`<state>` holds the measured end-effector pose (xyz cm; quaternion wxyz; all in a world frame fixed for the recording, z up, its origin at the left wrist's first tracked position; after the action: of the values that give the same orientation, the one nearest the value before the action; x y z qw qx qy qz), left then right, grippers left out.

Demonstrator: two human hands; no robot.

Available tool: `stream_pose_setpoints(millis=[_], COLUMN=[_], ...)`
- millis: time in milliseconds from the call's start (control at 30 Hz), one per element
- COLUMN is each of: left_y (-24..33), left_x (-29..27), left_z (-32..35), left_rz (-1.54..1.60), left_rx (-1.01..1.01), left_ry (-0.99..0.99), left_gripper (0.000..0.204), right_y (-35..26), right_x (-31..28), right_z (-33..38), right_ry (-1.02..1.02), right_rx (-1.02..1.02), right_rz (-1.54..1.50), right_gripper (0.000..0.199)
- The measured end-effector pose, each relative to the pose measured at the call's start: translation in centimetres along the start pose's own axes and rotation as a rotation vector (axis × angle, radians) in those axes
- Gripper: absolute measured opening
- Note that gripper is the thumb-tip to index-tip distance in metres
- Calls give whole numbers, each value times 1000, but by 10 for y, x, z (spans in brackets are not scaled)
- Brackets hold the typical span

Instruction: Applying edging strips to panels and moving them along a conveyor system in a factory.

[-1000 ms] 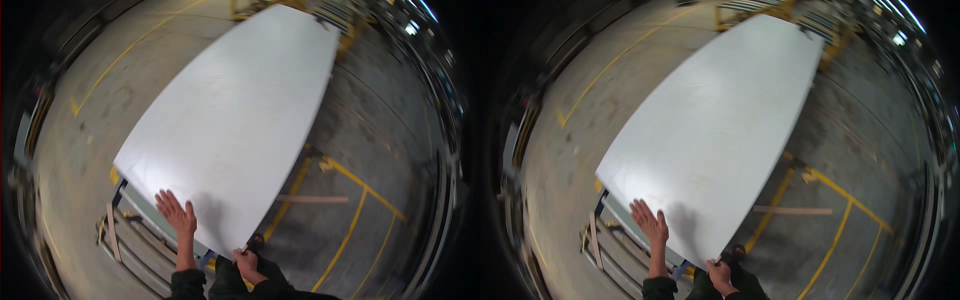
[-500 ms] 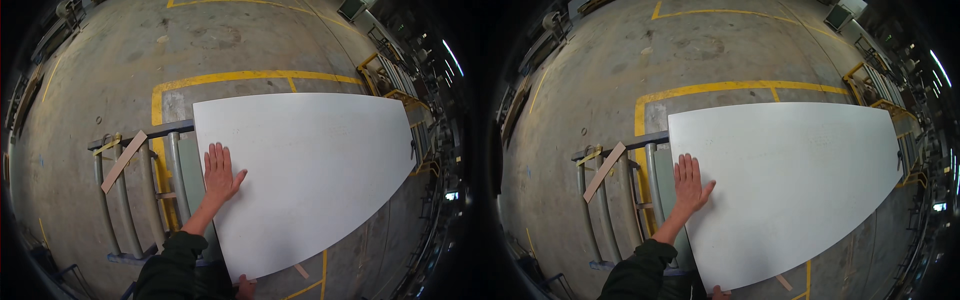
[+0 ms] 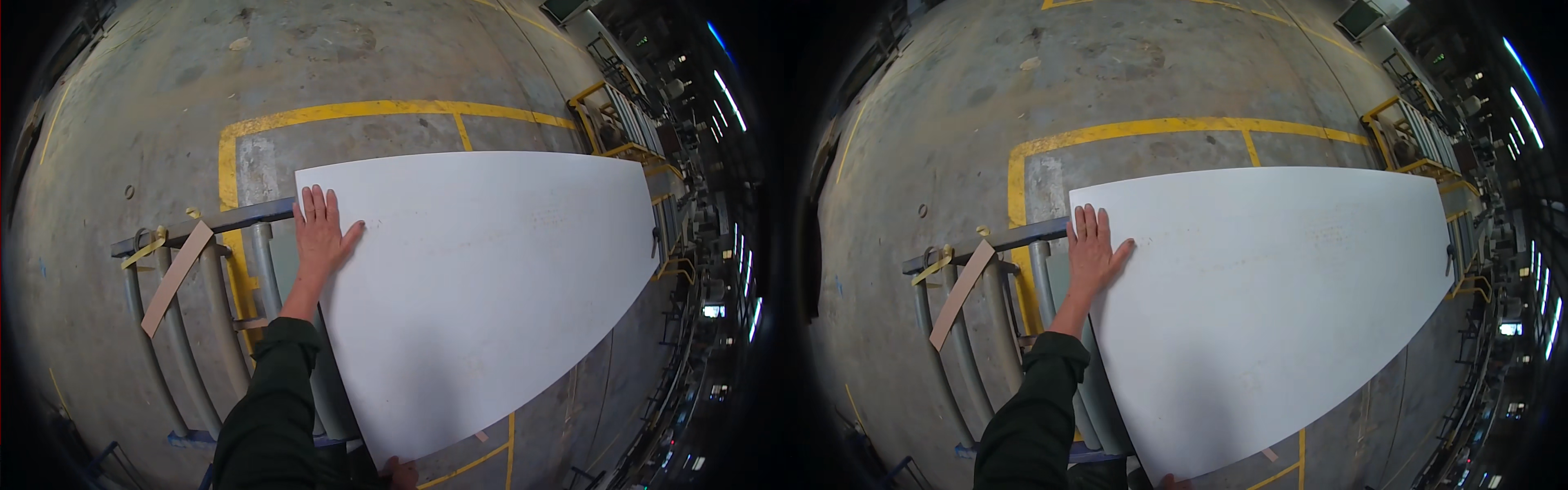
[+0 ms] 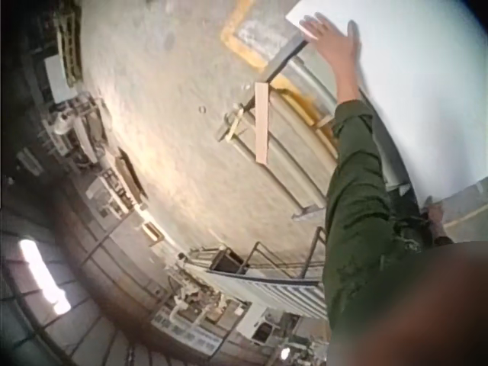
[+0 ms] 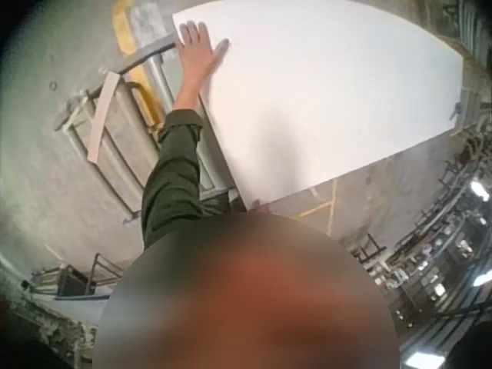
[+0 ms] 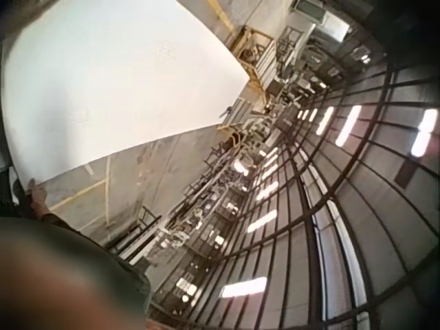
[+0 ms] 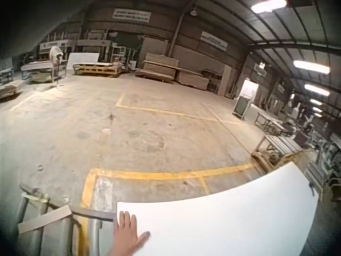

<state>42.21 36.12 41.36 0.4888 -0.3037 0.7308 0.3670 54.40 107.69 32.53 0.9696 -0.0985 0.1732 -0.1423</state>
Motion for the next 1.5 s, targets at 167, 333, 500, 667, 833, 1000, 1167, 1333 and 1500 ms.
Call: stream_pose_setpoints(millis=[167, 333, 500, 667, 833, 1000, 1167, 1333, 1500], left_y=[27, 90, 138, 148, 154, 188, 88, -5, -87], left_x=[-1, -48, -108, -147, -180, -208, -207, -194, -165], left_z=[69, 256, 432, 538, 556, 536, 420, 223, 4], left_rz=[13, 156, 223, 296, 483, 510, 559, 618, 371], left_rx=[-5, 125, 222, 270, 212, 354, -166, -289, -2], left_ry=[-136, -239, -423, -686, -620, -737, -614, -488, -50], left_gripper=[84, 78, 73, 45, 41, 52, 26, 24, 15], right_y=[14, 8, 26, 11, 22, -64, -233, -432, -526], right_x=[8, 9, 17, -1, -29, -40, -36, -23, 38], right_z=[24, 7, -8, 10, 28, 113, 125, 45, -3], right_ry=[298, 228, -72, -50, 116, 67, 19, 595, 661], right_rx=[389, 181, 164, 172, 217, -101, -539, -1041, -1077], right_rz=[-862, -961, -1122, -1183, -1116, -883, -545, 407, 681], right_gripper=[37, 46, 41, 36, 37, 20, 43, 75, 96])
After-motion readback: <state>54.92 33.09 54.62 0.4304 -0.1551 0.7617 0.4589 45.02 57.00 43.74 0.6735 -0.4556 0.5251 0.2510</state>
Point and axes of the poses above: each hand's wrist, its own z-axis away from the middle knuckle, its own x-axis out of the palm, y = z × x, the point moved 9 cm from there along -z, towards the middle knuckle, and after that the axes turned 5 degrees about -z, right-handed, at the moved point
